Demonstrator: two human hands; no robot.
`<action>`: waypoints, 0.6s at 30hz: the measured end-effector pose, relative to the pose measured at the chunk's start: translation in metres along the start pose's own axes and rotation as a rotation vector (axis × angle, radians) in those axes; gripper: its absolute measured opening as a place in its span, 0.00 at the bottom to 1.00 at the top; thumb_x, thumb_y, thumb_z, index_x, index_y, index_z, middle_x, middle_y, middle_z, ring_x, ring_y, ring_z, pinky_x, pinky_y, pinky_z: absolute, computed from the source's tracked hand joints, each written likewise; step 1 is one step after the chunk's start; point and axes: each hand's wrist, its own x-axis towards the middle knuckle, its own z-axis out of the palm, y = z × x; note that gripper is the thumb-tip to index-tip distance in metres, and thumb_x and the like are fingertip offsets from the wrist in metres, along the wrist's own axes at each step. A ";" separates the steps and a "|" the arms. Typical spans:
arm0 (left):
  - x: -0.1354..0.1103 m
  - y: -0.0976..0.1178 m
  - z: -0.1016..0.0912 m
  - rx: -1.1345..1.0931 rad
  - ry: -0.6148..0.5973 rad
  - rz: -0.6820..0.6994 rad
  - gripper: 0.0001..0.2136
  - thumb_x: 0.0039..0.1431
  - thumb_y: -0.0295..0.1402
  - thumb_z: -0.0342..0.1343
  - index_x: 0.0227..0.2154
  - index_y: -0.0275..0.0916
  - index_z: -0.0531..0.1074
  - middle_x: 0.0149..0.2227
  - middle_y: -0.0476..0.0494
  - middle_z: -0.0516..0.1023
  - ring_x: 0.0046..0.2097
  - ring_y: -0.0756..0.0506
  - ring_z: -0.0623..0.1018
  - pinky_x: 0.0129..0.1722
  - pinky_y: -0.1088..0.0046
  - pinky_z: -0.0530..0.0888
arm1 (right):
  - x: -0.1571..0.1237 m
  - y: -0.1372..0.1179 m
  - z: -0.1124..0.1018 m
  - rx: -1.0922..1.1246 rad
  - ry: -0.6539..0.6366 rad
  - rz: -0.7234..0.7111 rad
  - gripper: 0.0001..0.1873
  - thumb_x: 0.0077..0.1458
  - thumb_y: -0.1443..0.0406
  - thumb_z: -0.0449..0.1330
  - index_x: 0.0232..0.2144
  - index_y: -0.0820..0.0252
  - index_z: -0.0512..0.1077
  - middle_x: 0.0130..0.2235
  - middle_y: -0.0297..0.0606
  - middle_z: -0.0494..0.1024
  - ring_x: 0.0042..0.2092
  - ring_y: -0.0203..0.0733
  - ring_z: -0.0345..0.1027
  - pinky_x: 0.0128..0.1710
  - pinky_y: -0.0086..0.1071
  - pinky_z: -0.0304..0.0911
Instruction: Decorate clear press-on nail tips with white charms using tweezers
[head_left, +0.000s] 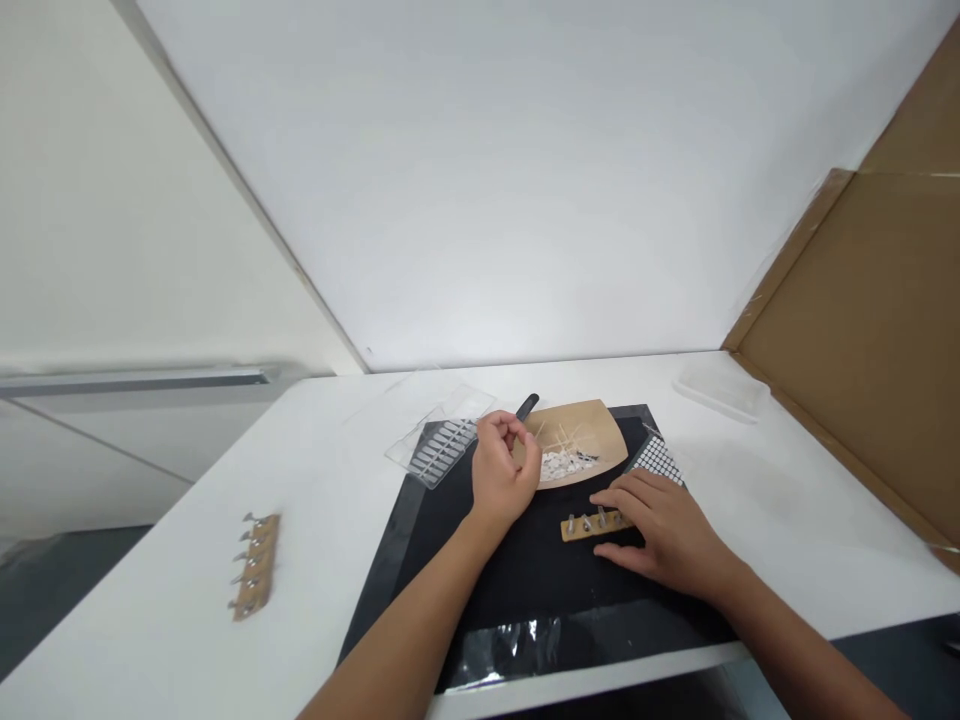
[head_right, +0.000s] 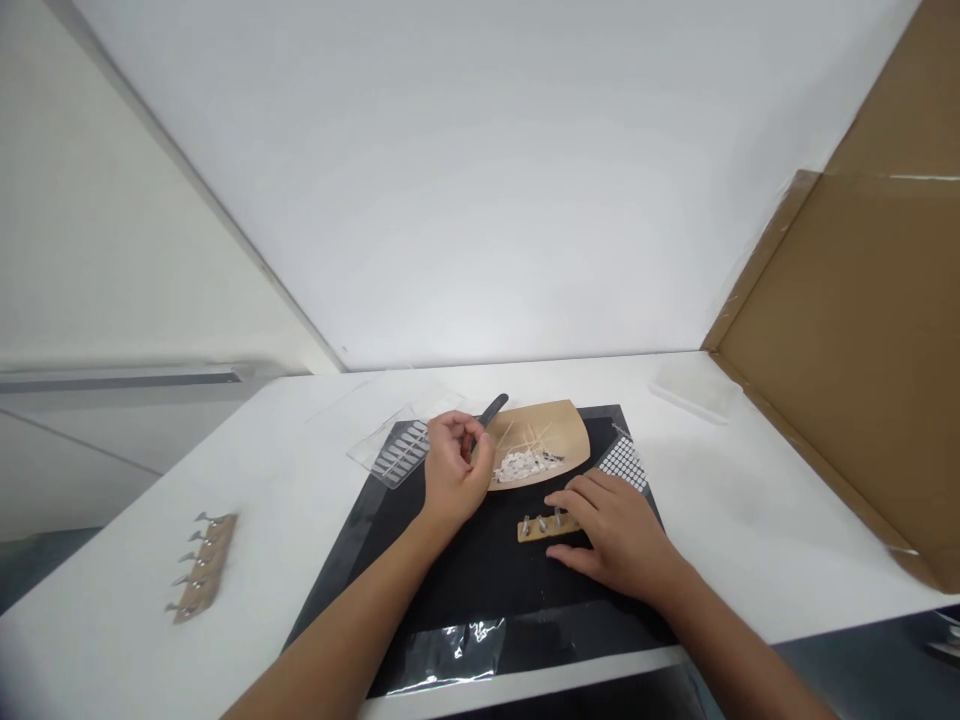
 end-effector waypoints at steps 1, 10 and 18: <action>0.000 0.000 0.000 -0.002 -0.001 0.004 0.13 0.61 0.27 0.57 0.45 0.43 0.61 0.34 0.49 0.72 0.35 0.47 0.79 0.32 0.74 0.71 | -0.005 -0.001 0.004 0.000 -0.001 0.025 0.24 0.62 0.57 0.71 0.56 0.56 0.72 0.50 0.44 0.80 0.50 0.52 0.73 0.49 0.45 0.69; -0.001 -0.006 0.005 0.007 0.005 0.027 0.15 0.61 0.27 0.57 0.46 0.43 0.60 0.34 0.49 0.72 0.35 0.46 0.80 0.33 0.73 0.71 | -0.010 -0.005 0.016 0.045 -0.029 0.130 0.24 0.62 0.65 0.71 0.58 0.53 0.71 0.50 0.41 0.82 0.53 0.53 0.73 0.54 0.49 0.66; 0.002 -0.013 0.006 -0.005 0.018 0.035 0.15 0.60 0.27 0.57 0.46 0.43 0.60 0.33 0.51 0.71 0.34 0.47 0.80 0.33 0.73 0.71 | -0.010 -0.001 0.015 0.090 -0.027 0.105 0.19 0.64 0.67 0.68 0.56 0.55 0.72 0.50 0.42 0.82 0.52 0.50 0.73 0.54 0.46 0.66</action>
